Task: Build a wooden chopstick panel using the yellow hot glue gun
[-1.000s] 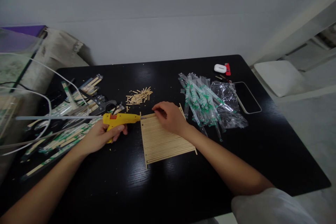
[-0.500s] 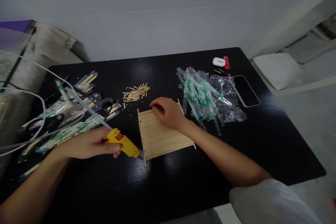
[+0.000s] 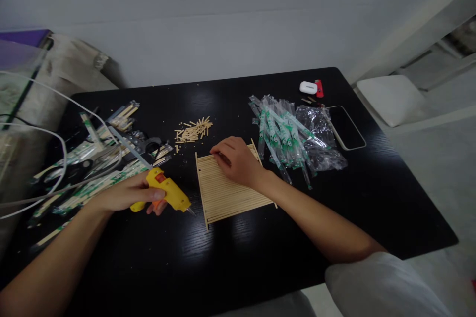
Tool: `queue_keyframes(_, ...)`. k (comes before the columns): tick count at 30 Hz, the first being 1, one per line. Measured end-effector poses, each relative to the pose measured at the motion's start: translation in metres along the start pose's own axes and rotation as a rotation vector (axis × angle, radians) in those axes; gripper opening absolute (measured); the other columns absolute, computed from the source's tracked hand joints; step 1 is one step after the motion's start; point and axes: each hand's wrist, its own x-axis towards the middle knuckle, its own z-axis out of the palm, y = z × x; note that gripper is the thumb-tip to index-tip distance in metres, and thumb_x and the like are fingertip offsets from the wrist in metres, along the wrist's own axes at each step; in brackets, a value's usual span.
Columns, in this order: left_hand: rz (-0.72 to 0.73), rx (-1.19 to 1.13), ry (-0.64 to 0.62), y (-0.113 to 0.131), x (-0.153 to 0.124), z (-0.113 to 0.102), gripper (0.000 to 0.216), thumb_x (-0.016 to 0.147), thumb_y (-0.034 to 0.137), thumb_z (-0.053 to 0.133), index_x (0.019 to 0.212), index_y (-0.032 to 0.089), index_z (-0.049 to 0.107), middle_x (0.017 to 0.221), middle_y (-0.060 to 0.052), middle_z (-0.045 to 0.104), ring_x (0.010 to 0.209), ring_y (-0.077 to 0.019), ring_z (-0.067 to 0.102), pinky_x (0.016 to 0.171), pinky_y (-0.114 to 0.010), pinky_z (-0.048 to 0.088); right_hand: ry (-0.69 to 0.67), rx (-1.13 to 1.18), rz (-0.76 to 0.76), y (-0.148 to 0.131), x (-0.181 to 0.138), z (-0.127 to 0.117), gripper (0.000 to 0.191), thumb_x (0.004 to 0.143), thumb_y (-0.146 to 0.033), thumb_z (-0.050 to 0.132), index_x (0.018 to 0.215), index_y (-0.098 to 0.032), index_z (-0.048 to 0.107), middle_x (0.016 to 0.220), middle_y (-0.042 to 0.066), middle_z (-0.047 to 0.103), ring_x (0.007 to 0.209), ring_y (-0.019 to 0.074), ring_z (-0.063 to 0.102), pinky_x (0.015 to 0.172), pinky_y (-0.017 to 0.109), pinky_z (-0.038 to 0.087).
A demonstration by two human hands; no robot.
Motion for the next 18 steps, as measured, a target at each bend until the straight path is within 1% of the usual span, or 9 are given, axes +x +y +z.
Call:
queue_keyframes(3, 0.01, -0.017, -0.004, -0.003, -0.001, -0.001, 0.034, 0.09, 0.045, 0.069, 0.073, 0.017, 0.077, 0.066, -0.008, 0.073, 0.056, -0.015, 0.067, 0.048, -0.02, 0.051, -0.05, -0.042, -0.064, -0.006, -0.003, -0.002, 0.016, 0.099, -0.019, 0.052, 0.102, -0.023, 0.067, 0.1, 0.007, 0.073, 0.099, 0.0248, 0.063, 0.094, 0.046, 0.048)
queue_keyframes(5, 0.016, -0.047, 0.0, -0.007, -0.001, -0.003, 0.034, 0.09, 0.046, 0.069, 0.074, 0.017, 0.077, 0.067, -0.008, 0.073, 0.056, -0.0146, 0.066, 0.048, -0.02, 0.051, -0.08, -0.056, -0.083, -0.013, -0.009, -0.004, 0.016, 0.1, -0.02, 0.052, 0.104, -0.023, 0.068, 0.105, 0.008, 0.072, 0.106, 0.0258, 0.062, 0.095, 0.046, 0.05)
queue_keyframes(7, 0.018, -0.113, 0.016, -0.013, 0.0, -0.005, 0.035, 0.088, 0.048, 0.07, 0.075, 0.017, 0.077, 0.067, -0.008, 0.074, 0.056, -0.0153, 0.066, 0.048, -0.021, 0.052, -0.09, -0.074, -0.084, -0.022, -0.021, -0.006, 0.017, 0.1, -0.021, 0.054, 0.11, -0.022, 0.068, 0.117, 0.011, 0.07, 0.118, 0.0277, 0.059, 0.102, 0.049, 0.049)
queue_keyframes(9, 0.019, -0.194, 0.041, -0.018, 0.0, -0.007, 0.036, 0.088, 0.05, 0.071, 0.076, 0.016, 0.078, 0.067, -0.009, 0.073, 0.057, -0.0162, 0.066, 0.049, -0.023, 0.053, -0.109, -0.113, -0.067, -0.035, -0.035, -0.007, 0.023, 0.1, -0.024, 0.057, 0.12, -0.021, 0.066, 0.135, 0.015, 0.063, 0.134, 0.0307, 0.05, 0.111, 0.055, 0.044)
queue_keyframes(11, 0.042, -0.266, 0.07, -0.022, 0.001, -0.009, 0.04, 0.088, 0.052, 0.07, 0.074, 0.015, 0.077, 0.066, -0.009, 0.072, 0.056, -0.0168, 0.066, 0.05, -0.024, 0.053, -0.188, -0.148, -0.034, -0.048, -0.05, -0.008, 0.032, 0.1, -0.029, 0.058, 0.131, -0.023, 0.062, 0.15, 0.015, 0.054, 0.144, 0.0327, 0.042, 0.115, 0.059, 0.042)
queue_keyframes(12, 0.064, -0.295, 0.081, -0.023, 0.002, -0.009, 0.042, 0.087, 0.053, 0.07, 0.072, 0.014, 0.076, 0.064, -0.009, 0.071, 0.056, -0.0167, 0.065, 0.05, -0.024, 0.053, -0.237, -0.155, -0.026, -0.054, -0.057, -0.007, 0.036, 0.1, -0.032, 0.059, 0.134, -0.023, 0.061, 0.154, 0.015, 0.05, 0.147, 0.0334, 0.039, 0.116, 0.059, 0.041)
queue_keyframes(15, 0.119, -0.345, 0.092, -0.026, 0.004, -0.01, 0.046, 0.086, 0.055, 0.071, 0.068, 0.013, 0.074, 0.062, -0.009, 0.07, 0.052, -0.016, 0.063, 0.048, -0.024, 0.051, -0.361, -0.172, -0.029, -0.067, -0.07, -0.004, 0.046, 0.1, -0.033, 0.059, 0.144, -0.02, 0.055, 0.161, 0.016, 0.042, 0.152, 0.0342, 0.031, 0.119, 0.059, 0.038)
queue_keyframes(18, 0.125, -0.351, 0.097, -0.028, 0.006, -0.011, 0.045, 0.087, 0.054, 0.071, 0.07, 0.013, 0.074, 0.063, -0.009, 0.07, 0.053, -0.016, 0.063, 0.047, -0.023, 0.05, -0.406, -0.203, -0.039, -0.07, -0.075, 0.002, 0.05, 0.102, -0.034, 0.055, 0.149, -0.018, 0.05, 0.163, 0.016, 0.039, 0.155, 0.0336, 0.026, 0.123, 0.059, 0.031)
